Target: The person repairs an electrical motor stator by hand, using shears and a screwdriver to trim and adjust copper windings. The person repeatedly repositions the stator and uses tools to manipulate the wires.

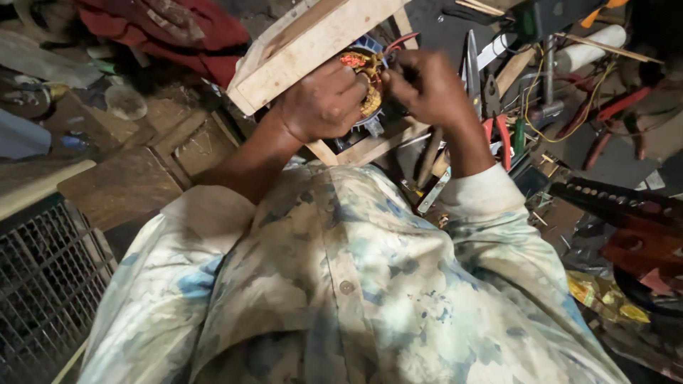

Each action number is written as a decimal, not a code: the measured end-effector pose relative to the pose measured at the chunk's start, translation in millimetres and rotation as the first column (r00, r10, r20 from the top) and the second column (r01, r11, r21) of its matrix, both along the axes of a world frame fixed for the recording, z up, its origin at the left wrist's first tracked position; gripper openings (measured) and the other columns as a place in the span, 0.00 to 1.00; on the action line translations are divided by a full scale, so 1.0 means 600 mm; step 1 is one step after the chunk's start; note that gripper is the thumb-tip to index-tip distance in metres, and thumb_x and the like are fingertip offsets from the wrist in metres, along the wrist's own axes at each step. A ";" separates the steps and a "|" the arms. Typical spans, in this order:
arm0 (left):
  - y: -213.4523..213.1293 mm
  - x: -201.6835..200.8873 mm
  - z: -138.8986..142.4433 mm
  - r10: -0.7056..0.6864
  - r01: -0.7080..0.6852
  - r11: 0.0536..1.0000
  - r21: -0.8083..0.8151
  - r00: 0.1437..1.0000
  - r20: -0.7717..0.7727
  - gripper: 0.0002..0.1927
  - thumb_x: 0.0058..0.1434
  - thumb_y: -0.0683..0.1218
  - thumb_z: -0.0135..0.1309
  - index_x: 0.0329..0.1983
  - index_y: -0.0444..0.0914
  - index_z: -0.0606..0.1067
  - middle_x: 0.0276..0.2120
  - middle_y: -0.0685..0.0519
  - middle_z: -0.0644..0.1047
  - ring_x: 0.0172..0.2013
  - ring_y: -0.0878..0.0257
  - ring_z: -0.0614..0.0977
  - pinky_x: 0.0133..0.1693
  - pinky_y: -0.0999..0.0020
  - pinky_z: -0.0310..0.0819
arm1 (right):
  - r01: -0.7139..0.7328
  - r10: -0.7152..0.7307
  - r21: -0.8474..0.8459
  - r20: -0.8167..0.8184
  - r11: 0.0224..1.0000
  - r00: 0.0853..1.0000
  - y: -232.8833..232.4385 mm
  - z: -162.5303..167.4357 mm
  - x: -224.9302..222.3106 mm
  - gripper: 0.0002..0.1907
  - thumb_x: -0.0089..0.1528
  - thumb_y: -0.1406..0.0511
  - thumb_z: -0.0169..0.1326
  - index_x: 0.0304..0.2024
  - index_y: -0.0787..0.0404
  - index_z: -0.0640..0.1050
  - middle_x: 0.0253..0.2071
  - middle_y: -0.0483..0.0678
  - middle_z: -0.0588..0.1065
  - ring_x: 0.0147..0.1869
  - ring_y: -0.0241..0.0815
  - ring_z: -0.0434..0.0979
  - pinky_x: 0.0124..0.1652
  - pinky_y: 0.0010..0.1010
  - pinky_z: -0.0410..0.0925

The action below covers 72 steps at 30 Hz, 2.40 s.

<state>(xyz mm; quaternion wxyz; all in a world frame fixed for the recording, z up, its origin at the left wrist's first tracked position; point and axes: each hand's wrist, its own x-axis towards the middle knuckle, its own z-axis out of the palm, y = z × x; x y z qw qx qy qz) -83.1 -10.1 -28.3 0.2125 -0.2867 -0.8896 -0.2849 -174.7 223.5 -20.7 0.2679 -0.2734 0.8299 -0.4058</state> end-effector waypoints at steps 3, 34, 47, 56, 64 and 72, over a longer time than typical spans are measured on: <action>-0.001 0.001 -0.005 0.000 0.000 1.000 0.008 1.000 0.008 0.07 0.56 0.42 0.59 0.34 0.37 0.74 0.31 0.51 0.70 0.35 0.55 0.76 0.41 0.61 0.73 | 0.032 -0.032 0.022 0.011 0.999 0.999 0.002 -0.004 -0.003 0.18 0.69 0.63 0.60 0.29 0.69 0.73 0.20 0.52 0.65 0.26 0.36 0.59 0.26 0.35 0.56; -0.052 0.009 0.010 -0.238 0.149 0.921 0.361 0.947 0.217 0.09 0.61 0.36 0.51 0.45 0.32 0.72 0.38 0.43 0.69 0.41 0.44 0.74 0.45 0.53 0.71 | 0.436 -0.385 0.111 -0.313 0.893 0.868 -0.117 0.070 0.113 0.11 0.69 0.67 0.59 0.38 0.69 0.72 0.30 0.59 0.72 0.34 0.58 0.71 0.36 0.44 0.65; -0.054 0.024 0.009 -0.157 0.136 0.970 0.202 0.983 0.093 0.10 0.60 0.38 0.50 0.45 0.32 0.74 0.36 0.44 0.72 0.39 0.46 0.76 0.45 0.53 0.72 | 0.691 -0.660 0.109 -0.223 0.715 0.718 -0.132 0.070 0.169 0.11 0.65 0.64 0.62 0.36 0.67 0.77 0.27 0.53 0.76 0.28 0.42 0.72 0.32 0.35 0.66; -0.010 0.029 0.118 -0.180 0.159 0.981 0.110 0.959 0.218 0.15 0.65 0.44 0.54 0.54 0.35 0.75 0.41 0.44 0.73 0.44 0.47 0.77 0.47 0.55 0.74 | 0.769 -0.705 0.088 -0.345 0.633 0.620 0.056 0.076 0.241 0.09 0.63 0.64 0.61 0.41 0.64 0.79 0.35 0.58 0.78 0.38 0.59 0.80 0.41 0.44 0.72; 0.054 -0.075 0.230 -0.350 0.332 0.772 -0.542 0.934 0.073 0.07 0.65 0.48 0.53 0.37 0.44 0.82 0.38 0.53 0.78 0.47 0.56 0.79 0.49 0.54 0.68 | 0.817 -0.502 0.228 -0.692 0.530 0.519 0.225 0.073 0.206 0.16 0.58 0.68 0.62 0.48 0.62 0.79 0.52 0.59 0.76 0.51 0.62 0.76 0.46 0.48 0.70; 0.113 -0.141 0.144 -0.274 0.504 0.497 -0.707 0.864 0.422 0.13 0.62 0.47 0.50 0.31 0.44 0.85 0.35 0.48 0.84 0.40 0.51 0.84 0.46 0.49 0.69 | 0.789 -0.435 0.403 -0.673 0.463 0.599 0.252 0.079 0.154 0.16 0.63 0.62 0.63 0.52 0.59 0.79 0.50 0.60 0.77 0.52 0.63 0.76 0.47 0.55 0.68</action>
